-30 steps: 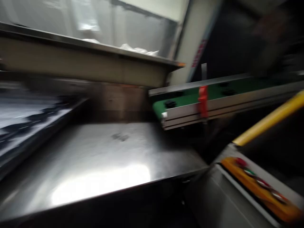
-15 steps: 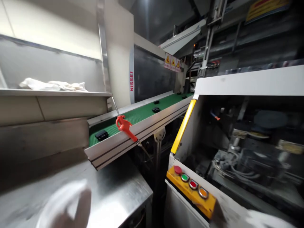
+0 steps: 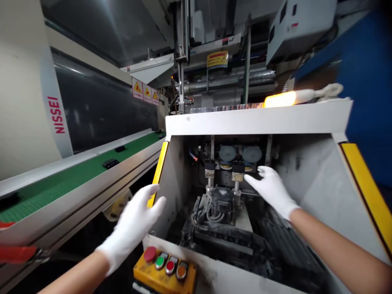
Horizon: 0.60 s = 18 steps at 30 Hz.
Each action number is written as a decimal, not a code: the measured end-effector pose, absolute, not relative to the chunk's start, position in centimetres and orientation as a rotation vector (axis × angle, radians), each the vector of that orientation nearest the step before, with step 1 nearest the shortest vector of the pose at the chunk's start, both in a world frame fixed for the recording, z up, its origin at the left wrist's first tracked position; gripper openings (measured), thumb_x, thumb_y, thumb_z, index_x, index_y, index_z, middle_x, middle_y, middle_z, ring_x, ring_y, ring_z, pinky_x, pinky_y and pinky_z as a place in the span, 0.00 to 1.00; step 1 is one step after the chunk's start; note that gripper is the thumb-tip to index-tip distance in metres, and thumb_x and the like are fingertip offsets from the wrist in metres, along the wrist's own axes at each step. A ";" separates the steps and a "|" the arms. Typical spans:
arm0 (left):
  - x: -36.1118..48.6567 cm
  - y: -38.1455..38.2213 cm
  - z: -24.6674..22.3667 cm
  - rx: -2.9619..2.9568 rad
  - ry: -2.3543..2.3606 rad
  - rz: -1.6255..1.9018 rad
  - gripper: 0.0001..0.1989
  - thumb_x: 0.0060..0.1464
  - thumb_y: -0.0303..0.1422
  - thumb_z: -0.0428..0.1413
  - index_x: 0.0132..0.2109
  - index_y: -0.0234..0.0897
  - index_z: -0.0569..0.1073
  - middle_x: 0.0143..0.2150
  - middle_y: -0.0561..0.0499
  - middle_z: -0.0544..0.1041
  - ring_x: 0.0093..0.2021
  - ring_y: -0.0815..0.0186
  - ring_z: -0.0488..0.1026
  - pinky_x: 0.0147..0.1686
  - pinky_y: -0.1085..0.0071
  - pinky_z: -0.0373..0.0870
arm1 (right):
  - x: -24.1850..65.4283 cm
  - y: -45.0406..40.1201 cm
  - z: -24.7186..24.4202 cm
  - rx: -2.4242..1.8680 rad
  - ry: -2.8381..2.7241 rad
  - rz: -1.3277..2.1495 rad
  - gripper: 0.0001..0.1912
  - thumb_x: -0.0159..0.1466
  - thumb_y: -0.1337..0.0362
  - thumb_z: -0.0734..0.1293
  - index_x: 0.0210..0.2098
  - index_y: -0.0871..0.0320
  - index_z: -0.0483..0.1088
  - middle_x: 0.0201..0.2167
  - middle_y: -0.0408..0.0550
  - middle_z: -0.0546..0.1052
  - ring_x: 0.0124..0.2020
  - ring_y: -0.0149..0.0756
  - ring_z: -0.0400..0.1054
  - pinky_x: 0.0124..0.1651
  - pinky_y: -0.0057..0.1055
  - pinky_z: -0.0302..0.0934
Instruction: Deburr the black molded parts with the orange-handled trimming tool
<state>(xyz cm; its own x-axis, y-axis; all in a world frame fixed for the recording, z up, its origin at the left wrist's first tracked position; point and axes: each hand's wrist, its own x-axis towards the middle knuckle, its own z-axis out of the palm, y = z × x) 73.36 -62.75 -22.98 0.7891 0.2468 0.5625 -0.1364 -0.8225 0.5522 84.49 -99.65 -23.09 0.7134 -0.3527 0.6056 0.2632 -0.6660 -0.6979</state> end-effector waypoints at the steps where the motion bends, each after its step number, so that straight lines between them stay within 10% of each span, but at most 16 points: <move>1: 76.0 -64.9 -22.9 2.392 0.029 0.818 0.26 0.53 0.44 0.55 0.57 0.39 0.69 0.56 0.47 0.73 0.56 0.57 0.70 0.58 0.64 0.64 | 85.9 -98.8 -22.3 -2.132 0.091 -0.889 0.34 0.51 0.51 0.70 0.52 0.64 0.66 0.51 0.62 0.73 0.52 0.46 0.68 0.54 0.38 0.62; 8: 91.4 -77.0 -21.2 2.122 -0.071 0.691 0.36 0.43 0.41 0.64 0.58 0.33 0.64 0.54 0.39 0.74 0.53 0.55 0.72 0.51 0.68 0.68 | 92.4 -95.4 -20.8 -2.080 0.287 -0.762 0.37 0.52 0.45 0.67 0.54 0.61 0.62 0.43 0.59 0.77 0.43 0.49 0.72 0.44 0.40 0.65; 18: 97.1 -82.1 -21.8 2.084 0.171 0.792 0.13 0.47 0.40 0.58 0.38 0.39 0.69 0.36 0.45 0.78 0.38 0.57 0.76 0.38 0.67 0.68 | 93.9 -95.2 -21.7 -2.073 0.426 -0.740 0.19 0.53 0.52 0.63 0.40 0.55 0.70 0.30 0.53 0.78 0.35 0.51 0.73 0.36 0.40 0.63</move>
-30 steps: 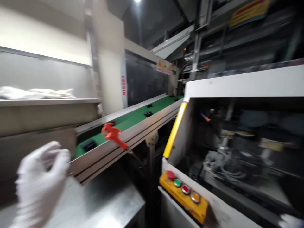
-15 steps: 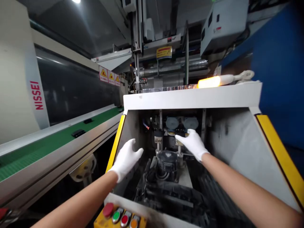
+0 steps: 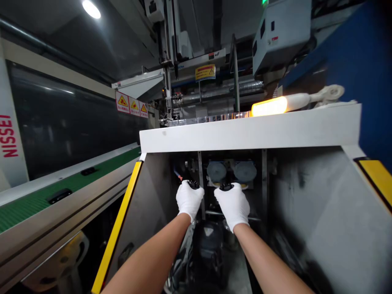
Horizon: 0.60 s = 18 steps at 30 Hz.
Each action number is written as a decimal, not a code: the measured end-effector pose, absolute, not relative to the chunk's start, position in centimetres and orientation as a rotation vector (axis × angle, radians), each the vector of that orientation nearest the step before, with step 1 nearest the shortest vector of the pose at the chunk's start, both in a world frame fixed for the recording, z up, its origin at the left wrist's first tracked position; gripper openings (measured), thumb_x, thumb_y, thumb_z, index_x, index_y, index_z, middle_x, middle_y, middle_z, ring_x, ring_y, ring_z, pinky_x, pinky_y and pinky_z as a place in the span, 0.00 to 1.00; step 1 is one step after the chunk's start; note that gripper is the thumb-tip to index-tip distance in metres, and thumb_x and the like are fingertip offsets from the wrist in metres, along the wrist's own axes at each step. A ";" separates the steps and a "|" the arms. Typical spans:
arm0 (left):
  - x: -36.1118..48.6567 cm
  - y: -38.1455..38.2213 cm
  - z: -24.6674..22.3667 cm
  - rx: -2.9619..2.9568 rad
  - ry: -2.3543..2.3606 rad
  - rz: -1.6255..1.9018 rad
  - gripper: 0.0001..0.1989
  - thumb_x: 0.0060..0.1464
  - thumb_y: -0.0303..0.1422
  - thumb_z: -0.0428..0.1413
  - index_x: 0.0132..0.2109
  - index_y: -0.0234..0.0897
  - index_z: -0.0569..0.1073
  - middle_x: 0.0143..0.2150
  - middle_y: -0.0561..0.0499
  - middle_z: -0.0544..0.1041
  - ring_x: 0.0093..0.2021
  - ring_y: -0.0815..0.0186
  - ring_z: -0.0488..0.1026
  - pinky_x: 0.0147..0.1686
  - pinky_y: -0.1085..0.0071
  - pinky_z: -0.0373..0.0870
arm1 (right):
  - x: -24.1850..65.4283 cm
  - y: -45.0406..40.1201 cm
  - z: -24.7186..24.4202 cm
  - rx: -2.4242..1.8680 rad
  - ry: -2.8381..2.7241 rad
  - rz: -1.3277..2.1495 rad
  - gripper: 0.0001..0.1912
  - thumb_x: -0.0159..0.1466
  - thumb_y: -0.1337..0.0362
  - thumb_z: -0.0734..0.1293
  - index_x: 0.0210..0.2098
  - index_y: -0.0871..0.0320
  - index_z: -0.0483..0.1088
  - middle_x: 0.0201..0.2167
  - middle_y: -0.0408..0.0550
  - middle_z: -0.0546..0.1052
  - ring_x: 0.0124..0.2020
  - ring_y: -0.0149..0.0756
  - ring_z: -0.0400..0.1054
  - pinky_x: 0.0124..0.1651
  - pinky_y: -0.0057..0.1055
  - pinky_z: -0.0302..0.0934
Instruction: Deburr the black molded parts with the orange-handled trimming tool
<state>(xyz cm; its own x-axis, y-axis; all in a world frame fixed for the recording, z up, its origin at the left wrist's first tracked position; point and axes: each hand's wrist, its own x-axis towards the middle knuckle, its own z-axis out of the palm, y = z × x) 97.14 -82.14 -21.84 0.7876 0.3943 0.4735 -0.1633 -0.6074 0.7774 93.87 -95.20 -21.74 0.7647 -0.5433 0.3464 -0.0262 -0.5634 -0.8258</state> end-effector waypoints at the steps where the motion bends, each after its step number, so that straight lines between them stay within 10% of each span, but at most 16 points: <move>1: 97.2 -82.1 -21.8 2.061 0.139 0.798 0.11 0.47 0.38 0.58 0.37 0.39 0.69 0.36 0.46 0.78 0.37 0.59 0.76 0.37 0.68 0.68 | 93.8 -95.2 -21.6 -2.080 0.431 -0.758 0.18 0.53 0.53 0.63 0.40 0.55 0.69 0.30 0.53 0.78 0.36 0.51 0.73 0.36 0.40 0.62; 18: 97.3 -82.2 -22.3 2.129 0.235 0.903 0.04 0.46 0.34 0.55 0.32 0.41 0.70 0.36 0.48 0.76 0.41 0.59 0.73 0.43 0.66 0.69 | 94.5 -94.7 -21.7 -2.041 0.385 -0.867 0.13 0.49 0.57 0.66 0.35 0.53 0.70 0.27 0.46 0.76 0.30 0.42 0.70 0.31 0.33 0.59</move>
<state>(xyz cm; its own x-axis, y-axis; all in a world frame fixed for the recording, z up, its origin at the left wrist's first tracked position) 97.34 -82.21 -22.31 0.7284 0.4390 0.5260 -0.1275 -0.6674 0.7337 94.54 -94.70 -21.72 0.7108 -0.5523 0.4356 0.0466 -0.5809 -0.8126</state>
